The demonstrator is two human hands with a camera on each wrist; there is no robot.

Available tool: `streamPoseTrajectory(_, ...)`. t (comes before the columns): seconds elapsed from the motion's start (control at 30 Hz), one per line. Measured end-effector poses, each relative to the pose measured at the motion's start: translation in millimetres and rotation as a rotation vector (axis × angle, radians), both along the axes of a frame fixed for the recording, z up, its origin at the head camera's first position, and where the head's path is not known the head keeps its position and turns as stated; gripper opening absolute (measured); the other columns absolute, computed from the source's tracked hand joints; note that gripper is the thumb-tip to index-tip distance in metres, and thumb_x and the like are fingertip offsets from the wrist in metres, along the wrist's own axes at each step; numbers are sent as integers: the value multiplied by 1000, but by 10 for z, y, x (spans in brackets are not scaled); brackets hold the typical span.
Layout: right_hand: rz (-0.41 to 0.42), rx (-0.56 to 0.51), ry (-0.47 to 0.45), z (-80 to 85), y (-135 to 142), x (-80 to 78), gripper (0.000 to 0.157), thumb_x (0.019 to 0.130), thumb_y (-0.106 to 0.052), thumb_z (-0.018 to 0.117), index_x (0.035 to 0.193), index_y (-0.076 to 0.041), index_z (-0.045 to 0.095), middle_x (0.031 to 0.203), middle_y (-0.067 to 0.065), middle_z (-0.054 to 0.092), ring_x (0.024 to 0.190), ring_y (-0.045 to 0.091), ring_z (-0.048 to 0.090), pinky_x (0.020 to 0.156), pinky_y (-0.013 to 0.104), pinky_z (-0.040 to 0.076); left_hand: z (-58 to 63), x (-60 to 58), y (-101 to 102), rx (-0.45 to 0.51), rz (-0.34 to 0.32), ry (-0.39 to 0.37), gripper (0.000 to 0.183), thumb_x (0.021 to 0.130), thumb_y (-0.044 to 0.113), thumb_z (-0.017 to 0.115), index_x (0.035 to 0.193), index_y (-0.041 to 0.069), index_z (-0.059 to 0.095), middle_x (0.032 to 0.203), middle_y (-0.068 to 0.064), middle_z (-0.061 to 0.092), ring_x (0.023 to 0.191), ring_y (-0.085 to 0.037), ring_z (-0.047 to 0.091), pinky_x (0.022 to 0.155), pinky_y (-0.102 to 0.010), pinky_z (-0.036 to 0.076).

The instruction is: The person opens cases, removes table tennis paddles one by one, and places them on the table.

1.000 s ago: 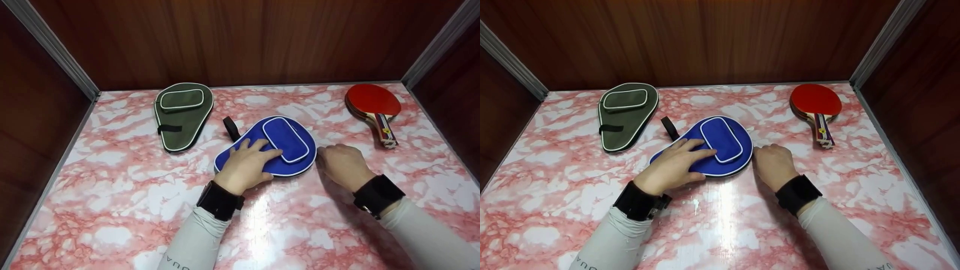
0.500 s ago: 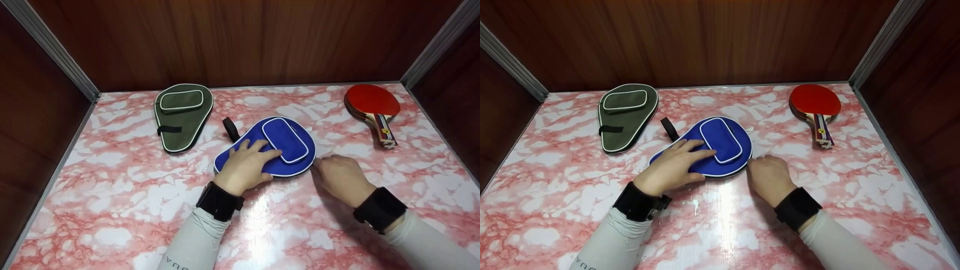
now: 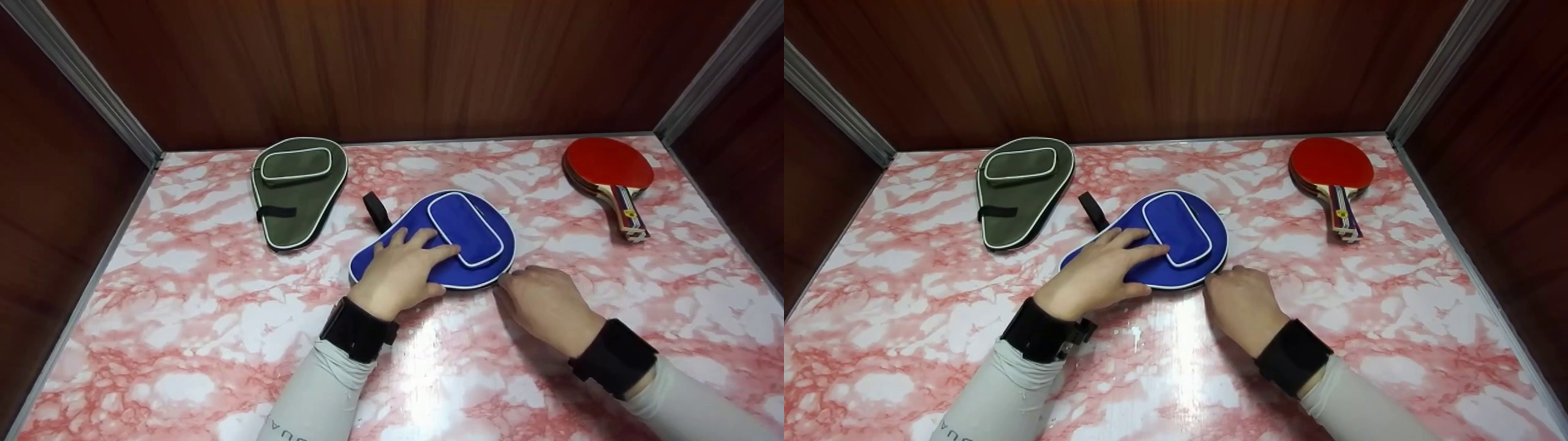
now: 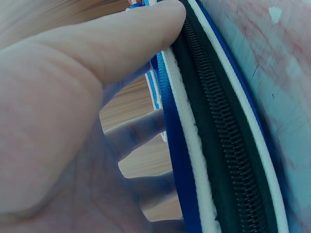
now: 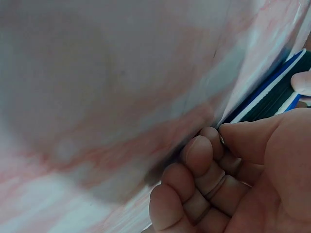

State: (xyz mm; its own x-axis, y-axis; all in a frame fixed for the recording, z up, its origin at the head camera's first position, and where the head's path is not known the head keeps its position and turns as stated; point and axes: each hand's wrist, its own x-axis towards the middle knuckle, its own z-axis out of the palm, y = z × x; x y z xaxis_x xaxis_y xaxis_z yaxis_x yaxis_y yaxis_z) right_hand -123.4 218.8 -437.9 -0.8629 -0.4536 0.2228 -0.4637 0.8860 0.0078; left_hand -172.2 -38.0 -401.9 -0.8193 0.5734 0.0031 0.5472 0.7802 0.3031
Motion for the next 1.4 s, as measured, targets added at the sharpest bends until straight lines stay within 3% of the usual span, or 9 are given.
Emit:
streamPoseTrajectory(0.6, 36, 4, 14, 4, -121, 40, 32, 101, -16, 76, 73, -14, 60, 59, 2, 55, 58, 29, 62, 52, 50, 51, -15, -3, -15, 5, -2, 12, 69, 96, 38, 88, 159, 38, 61, 167, -8, 49, 152, -56, 41, 109, -80, 42)
streamPoseTrajectory(0.77, 38, -22, 15, -11, -91, 14, 35, 101, -17, 75, 71, -16, 57, 58, 0, 54, 56, 28, 61, 51, 50, 50, 13, 13, -37, 20, -19, -38, 80, 99, 37, 85, 169, 40, 46, 171, -14, 43, 153, -52, 41, 113, -75, 42)
streamPoseTrajectory(0.87, 15, -47, 12, -13, -41, -32, 35, 102, -17, 73, 70, -17, 57, 58, 0, 55, 56, 30, 63, 51, 51, 50, 51, 22, -54, 37, -19, -53, 79, 102, 36, 82, 171, 33, 43, 170, -21, 40, 151, -48, 46, 116, -64, 45)
streamPoseTrajectory(1.03, -37, -49, -7, 9, 68, -176, 26, 106, -19, 67, 80, -13, 64, 58, 3, 56, 60, 35, 67, 53, 55, 52, 90, 18, -64, -14, -29, 11, 56, 103, 34, 80, 151, 14, 62, 159, -23, 52, 141, -44, 57, 115, -53, 49)
streamPoseTrajectory(1.17, -88, -41, -57, 33, 154, -342, 22, 106, -19, 64, 86, -11, 67, 58, 6, 57, 61, 39, 67, 54, 58, 52, 95, 3, -55, -62, -58, 34, 49, 102, 39, 80, 147, 20, 70, 157, -15, 57, 135, -41, 60, 112, -51, 50)
streamPoseTrajectory(1.27, -118, -44, -81, 41, 205, -438, 24, 104, -17, 65, 81, -11, 66, 60, 9, 60, 63, 41, 68, 55, 60, 52, 80, -1, -35, -79, -56, 27, 49, 102, 45, 78, 148, 28, 71, 158, -9, 57, 134, -38, 58, 109, -55, 49)
streamPoseTrajectory(1.4, -129, -48, -89, 31, 225, -492, 24, 102, -16, 66, 78, -12, 65, 63, 10, 63, 67, 42, 70, 58, 61, 54, 43, 4, -10, -66, -44, 4, 50, 102, 46, 78, 149, 32, 70, 163, -9, 51, 142, -38, 50, 106, -58, 51)
